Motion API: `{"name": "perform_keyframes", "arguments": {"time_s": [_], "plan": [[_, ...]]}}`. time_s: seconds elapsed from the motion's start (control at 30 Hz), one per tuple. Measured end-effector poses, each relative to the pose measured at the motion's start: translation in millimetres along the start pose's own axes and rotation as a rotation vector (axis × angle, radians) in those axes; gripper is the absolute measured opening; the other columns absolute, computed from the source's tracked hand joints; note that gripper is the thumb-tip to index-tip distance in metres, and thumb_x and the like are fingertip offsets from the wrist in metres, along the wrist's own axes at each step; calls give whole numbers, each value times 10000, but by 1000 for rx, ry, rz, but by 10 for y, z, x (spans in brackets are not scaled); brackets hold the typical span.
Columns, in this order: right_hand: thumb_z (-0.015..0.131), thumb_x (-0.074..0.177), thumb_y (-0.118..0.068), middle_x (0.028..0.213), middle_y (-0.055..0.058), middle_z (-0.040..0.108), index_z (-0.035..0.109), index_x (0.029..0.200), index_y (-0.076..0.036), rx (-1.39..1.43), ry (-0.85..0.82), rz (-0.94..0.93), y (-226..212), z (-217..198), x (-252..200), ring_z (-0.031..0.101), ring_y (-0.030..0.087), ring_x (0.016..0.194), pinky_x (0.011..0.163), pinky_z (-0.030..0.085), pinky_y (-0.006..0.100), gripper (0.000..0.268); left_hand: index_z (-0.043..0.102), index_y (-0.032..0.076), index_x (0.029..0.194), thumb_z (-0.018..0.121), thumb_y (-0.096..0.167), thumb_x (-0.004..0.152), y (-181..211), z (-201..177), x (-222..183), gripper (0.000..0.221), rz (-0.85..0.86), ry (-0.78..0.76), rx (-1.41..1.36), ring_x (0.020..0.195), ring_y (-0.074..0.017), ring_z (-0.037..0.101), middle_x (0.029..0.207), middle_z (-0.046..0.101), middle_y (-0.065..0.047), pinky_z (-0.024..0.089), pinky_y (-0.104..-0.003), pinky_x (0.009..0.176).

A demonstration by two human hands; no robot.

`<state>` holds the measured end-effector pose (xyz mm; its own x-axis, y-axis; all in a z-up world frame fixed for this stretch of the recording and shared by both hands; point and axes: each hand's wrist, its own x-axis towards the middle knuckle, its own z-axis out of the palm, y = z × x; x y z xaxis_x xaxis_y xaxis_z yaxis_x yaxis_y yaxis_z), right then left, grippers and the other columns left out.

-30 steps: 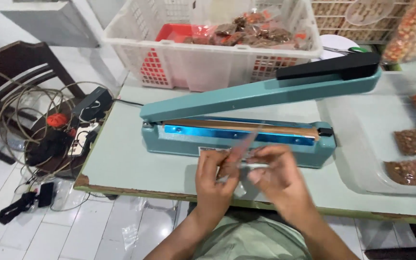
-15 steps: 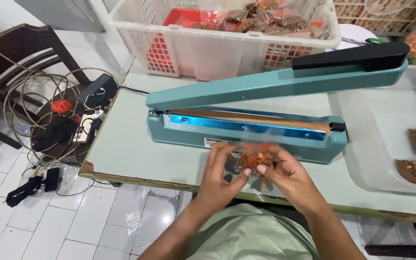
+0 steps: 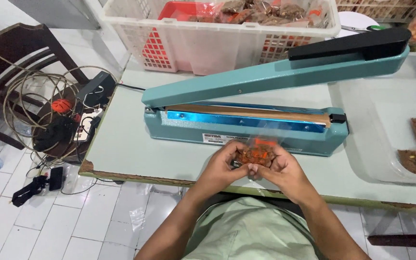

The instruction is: The person seals small plastic bags containing food items using a heat sealer, placing each sealed bag into a larger plastic container.

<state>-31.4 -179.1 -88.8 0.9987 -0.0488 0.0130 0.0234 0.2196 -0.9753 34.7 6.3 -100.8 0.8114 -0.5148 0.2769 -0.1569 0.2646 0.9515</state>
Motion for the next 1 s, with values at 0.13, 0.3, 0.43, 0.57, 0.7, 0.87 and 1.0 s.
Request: {"name": "perform_keyframes", "arguments": {"time_s": [0.13, 0.3, 0.43, 0.57, 0.7, 0.87, 1.0], "plan": [[748, 845, 45, 898, 137, 736, 622, 1258, 9, -20, -22, 2, 63, -34, 30, 694, 183, 723, 588, 603, 309, 433, 624, -21, 1065, 788, -33, 837, -147, -72, 8, 281, -41, 6, 14, 796, -139, 590, 838, 580, -69, 513, -327, 712], [722, 866, 58, 905, 104, 724, 599, 1188, -19, 19, -47, 6, -158, 109, 5, 704, 176, 736, 589, 598, 286, 354, 622, -10, 1077, 790, -43, 820, -214, -71, 44, 309, -169, 27, -84, 747, -132, 616, 826, 625, -49, 531, -284, 712], [691, 901, 40, 959, 97, 744, 593, 1205, -16, 28, -35, 7, -190, 169, -21, 717, 159, 756, 625, 603, 284, 324, 645, -14, 1045, 780, -45, 832, -159, -55, 77, 254, -234, 41, -104, 719, -146, 654, 800, 675, -93, 560, -281, 688], [666, 927, -2, 968, 143, 727, 586, 1241, 4, -9, -72, -22, -127, 90, 10, 684, 185, 742, 652, 605, 332, 324, 653, -2, 992, 794, -55, 820, 0, -18, 86, 229, -207, 32, -97, 712, -133, 623, 772, 650, -74, 549, -288, 678], [674, 929, -11, 987, 134, 733, 581, 1223, 14, -14, -67, -25, -126, 113, 9, 683, 164, 756, 677, 606, 327, 309, 619, 7, 1007, 763, -68, 837, 36, -30, 83, 235, -215, 9, -164, 741, -128, 640, 815, 679, -68, 567, -282, 708], [662, 948, -28, 957, 132, 740, 591, 1199, 27, -18, -50, -13, -179, 137, -11, 681, 150, 729, 680, 614, 319, 267, 614, 23, 1012, 760, -74, 845, -121, -111, 83, 242, -197, -40, -202, 741, -161, 681, 833, 672, -78, 586, -306, 718], [618, 970, -14, 1038, 154, 735, 605, 1205, 22, 33, -29, -15, -160, 99, -16, 652, 180, 776, 686, 576, 330, 239, 656, -25, 1055, 757, -13, 899, 41, -42, 75, 186, -225, -12, -266, 804, -128, 650, 883, 592, -45, 616, -327, 782]]}}
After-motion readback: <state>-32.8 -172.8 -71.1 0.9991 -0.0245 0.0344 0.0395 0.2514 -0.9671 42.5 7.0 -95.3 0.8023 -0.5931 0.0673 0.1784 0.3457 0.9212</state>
